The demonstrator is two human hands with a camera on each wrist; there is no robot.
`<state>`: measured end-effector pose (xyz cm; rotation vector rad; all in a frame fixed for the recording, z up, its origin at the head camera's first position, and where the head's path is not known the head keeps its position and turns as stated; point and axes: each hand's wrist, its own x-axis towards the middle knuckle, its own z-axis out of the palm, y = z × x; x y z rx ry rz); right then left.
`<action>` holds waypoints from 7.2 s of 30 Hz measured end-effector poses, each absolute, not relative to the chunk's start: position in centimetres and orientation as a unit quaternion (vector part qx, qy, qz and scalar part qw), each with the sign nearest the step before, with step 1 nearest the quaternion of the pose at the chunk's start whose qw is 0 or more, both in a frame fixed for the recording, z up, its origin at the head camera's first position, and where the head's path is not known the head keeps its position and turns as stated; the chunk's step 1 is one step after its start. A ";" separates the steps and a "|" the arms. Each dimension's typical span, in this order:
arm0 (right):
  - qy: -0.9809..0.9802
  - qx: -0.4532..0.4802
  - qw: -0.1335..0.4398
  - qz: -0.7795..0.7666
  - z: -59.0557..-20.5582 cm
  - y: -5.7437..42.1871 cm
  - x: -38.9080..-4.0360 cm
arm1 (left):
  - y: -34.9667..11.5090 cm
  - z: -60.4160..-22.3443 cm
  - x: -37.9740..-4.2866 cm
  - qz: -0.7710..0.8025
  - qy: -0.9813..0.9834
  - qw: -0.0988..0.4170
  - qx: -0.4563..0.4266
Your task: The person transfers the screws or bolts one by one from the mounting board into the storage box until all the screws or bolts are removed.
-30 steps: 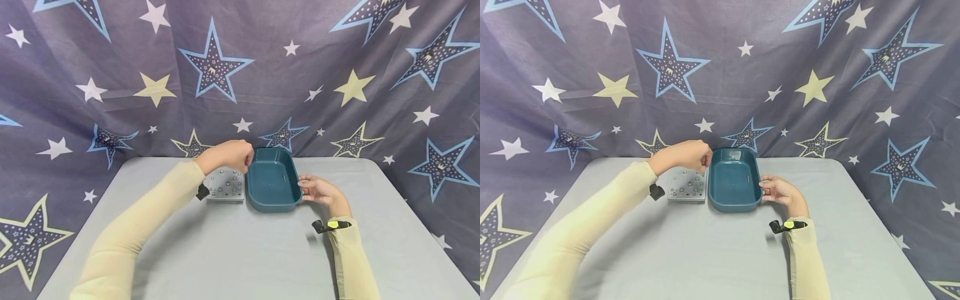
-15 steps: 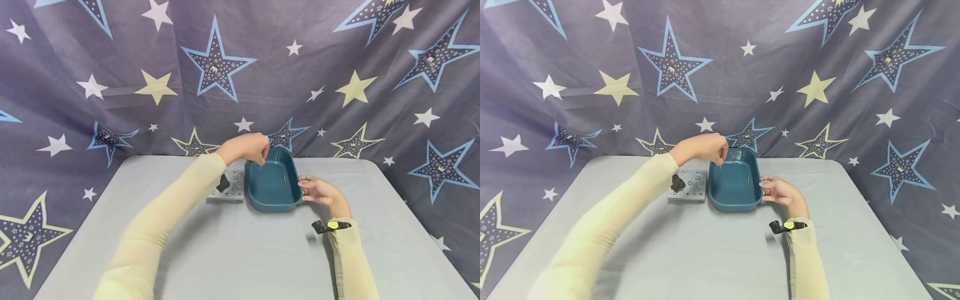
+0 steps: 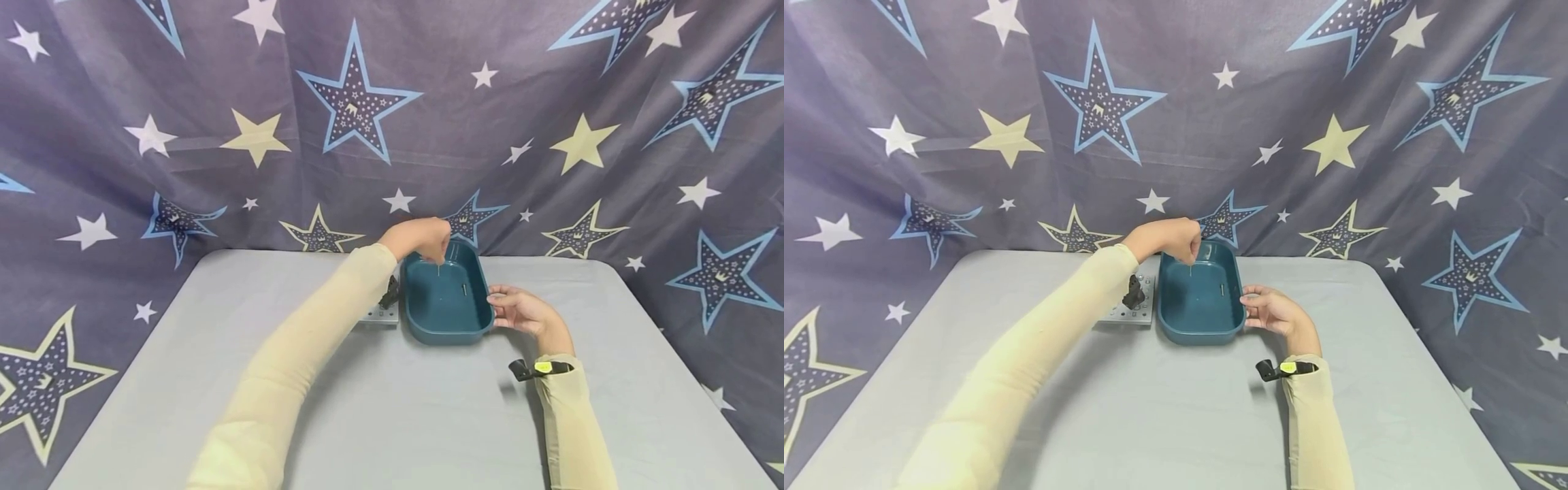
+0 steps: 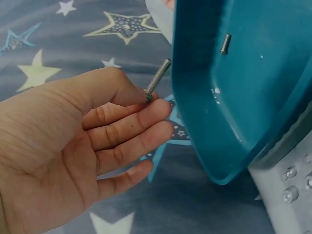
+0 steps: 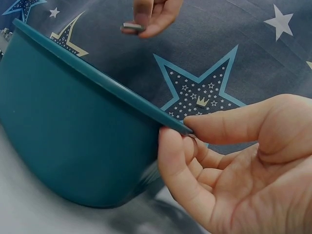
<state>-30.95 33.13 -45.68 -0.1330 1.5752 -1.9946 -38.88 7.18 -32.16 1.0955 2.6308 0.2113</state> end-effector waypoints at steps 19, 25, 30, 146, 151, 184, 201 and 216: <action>0.595 -0.041 0.291 -0.748 -45.8 33.1 -30.9 | 8.6 -35.0 -39.9 0.099 0.911 0.172 0.361; 0.590 -0.042 0.289 -0.753 -45.8 33.2 -31.0 | 9.1 -35.6 -40.0 0.102 0.912 0.181 0.354; 0.587 -0.044 0.293 -0.753 -46.0 33.1 -31.2 | 9.2 -36.3 -40.1 0.117 0.909 0.190 0.352; 0.578 -0.049 0.296 -0.759 -46.0 33.2 -31.3 | 12.2 -37.8 -39.2 0.075 0.907 0.332 0.248; 0.576 -0.055 0.298 -0.759 -46.1 33.3 -31.2 | 11.5 -36.2 -38.6 0.063 0.894 0.331 0.294; 0.591 -0.052 0.294 -0.749 -46.0 33.2 -31.2 | -2.2 -29.3 -31.9 0.086 0.916 0.176 0.351; 0.587 -0.043 0.295 -0.753 -45.9 33.2 -31.2 | -4.0 -34.9 -33.3 0.088 0.919 0.038 0.382; 0.584 -0.046 0.296 -0.754 -46.1 33.1 -30.9 | -4.8 -36.8 -33.5 0.098 0.919 0.040 0.381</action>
